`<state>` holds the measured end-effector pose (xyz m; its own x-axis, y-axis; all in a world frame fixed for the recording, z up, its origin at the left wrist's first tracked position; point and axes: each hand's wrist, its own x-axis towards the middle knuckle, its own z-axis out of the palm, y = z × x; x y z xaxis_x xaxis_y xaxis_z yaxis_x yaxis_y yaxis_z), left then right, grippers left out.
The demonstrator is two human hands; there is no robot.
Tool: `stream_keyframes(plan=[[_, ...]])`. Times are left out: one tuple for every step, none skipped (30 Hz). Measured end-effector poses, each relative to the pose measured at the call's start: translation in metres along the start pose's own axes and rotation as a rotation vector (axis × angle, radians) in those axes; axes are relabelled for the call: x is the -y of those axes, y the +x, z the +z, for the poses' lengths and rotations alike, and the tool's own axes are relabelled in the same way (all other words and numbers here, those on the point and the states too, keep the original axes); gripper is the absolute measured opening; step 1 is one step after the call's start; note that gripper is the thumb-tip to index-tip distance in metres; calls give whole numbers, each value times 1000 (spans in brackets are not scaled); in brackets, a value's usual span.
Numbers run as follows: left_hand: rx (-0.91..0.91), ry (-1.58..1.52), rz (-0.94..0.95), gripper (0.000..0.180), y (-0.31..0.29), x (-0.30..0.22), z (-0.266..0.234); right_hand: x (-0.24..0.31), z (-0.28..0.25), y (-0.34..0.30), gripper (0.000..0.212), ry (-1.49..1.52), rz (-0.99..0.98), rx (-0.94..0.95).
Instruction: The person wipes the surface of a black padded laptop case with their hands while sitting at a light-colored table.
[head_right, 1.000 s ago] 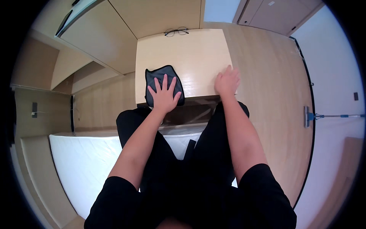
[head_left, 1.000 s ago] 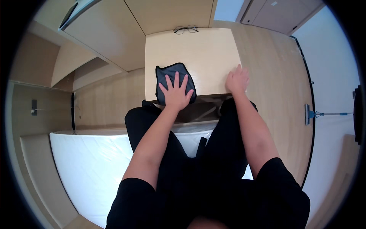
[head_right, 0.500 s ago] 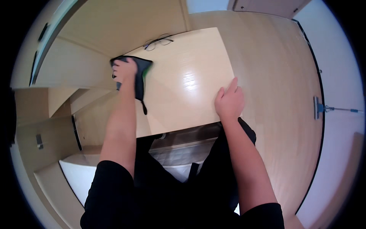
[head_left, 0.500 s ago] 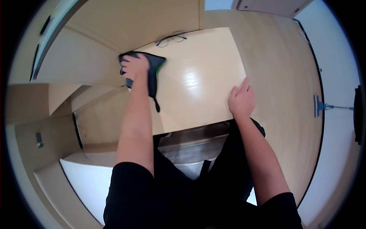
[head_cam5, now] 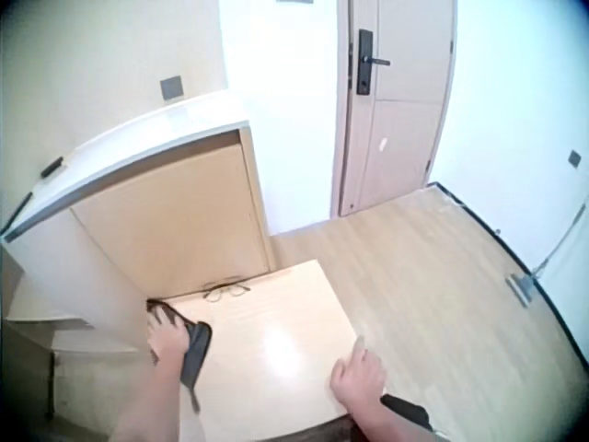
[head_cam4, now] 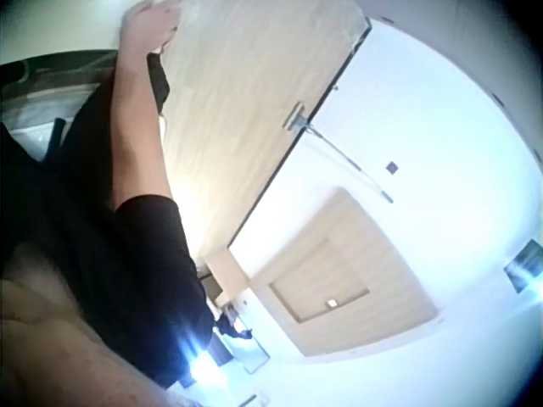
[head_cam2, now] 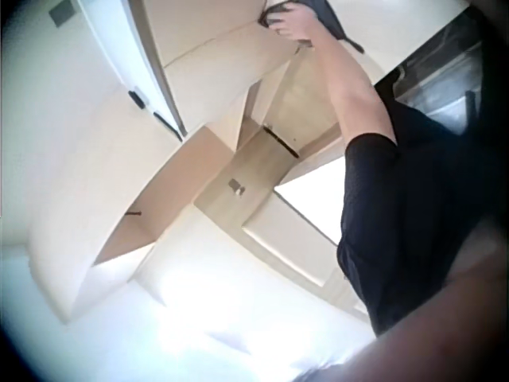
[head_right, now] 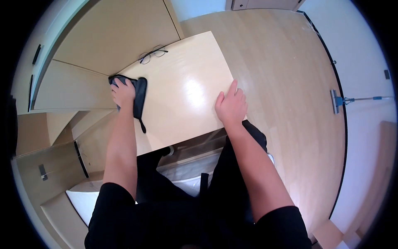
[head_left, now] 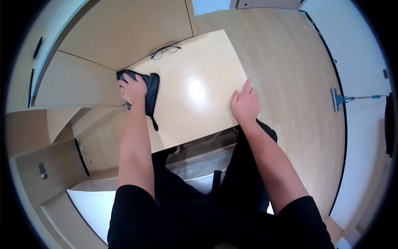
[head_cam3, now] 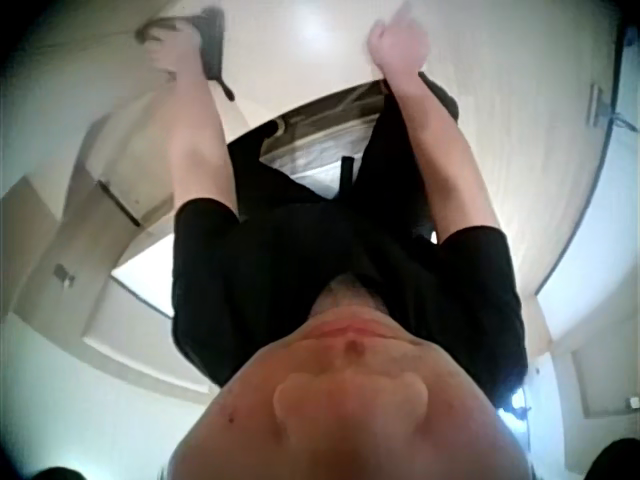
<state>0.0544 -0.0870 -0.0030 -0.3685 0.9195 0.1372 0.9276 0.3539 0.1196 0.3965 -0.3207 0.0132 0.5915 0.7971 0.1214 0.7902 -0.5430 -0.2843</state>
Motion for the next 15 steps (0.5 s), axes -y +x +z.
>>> stream_keyframes(plan=[[44, 15, 12, 71, -20, 8, -3, 1, -1, 0, 69, -2, 0, -3], [88, 31, 23, 71, -39, 18, -8, 3, 0, 1, 69, -1, 8, 15], [103, 38, 44, 71, -62, 28, -15, 4, 0, 0, 68, -2, 12, 35], [83, 55, 84, 70, -83, 33, -17, 1, -1, 1, 68, -4, 10, 24], [77, 84, 122, 69, -106, 38, -19, -1, -2, 1, 69, -13, 20, 16], [68, 117, 157, 68, -128, 45, -23, -3, -1, 2, 71, -16, 27, 11], [73, 97, 182, 69, -148, 53, -28, -3, 0, 1, 71, -12, 25, 8], [79, 76, 207, 69, -167, 59, -33, -4, 1, 2, 70, -7, 18, -4], [74, 71, 224, 69, -182, 71, -39, -1, 3, 2, 70, 5, 6, -12], [98, 43, 232, 71, -199, 74, -46, -4, 4, 2, 70, 5, 5, -11], [88, 41, 254, 71, -210, 76, -47, -8, 5, 4, 69, -1, 11, -19], [72, 47, 270, 71, -218, 84, -49, -6, 6, 3, 68, 5, 12, -22], [65, 42, 289, 71, -227, 89, -50, -5, 6, 3, 68, 14, 7, -18], [70, 50, 312, 72, -235, 95, -50, -5, 6, 3, 67, 5, 19, -11], [88, 36, 326, 72, -241, 97, -54, -4, 6, 3, 66, -2, 29, -4]])
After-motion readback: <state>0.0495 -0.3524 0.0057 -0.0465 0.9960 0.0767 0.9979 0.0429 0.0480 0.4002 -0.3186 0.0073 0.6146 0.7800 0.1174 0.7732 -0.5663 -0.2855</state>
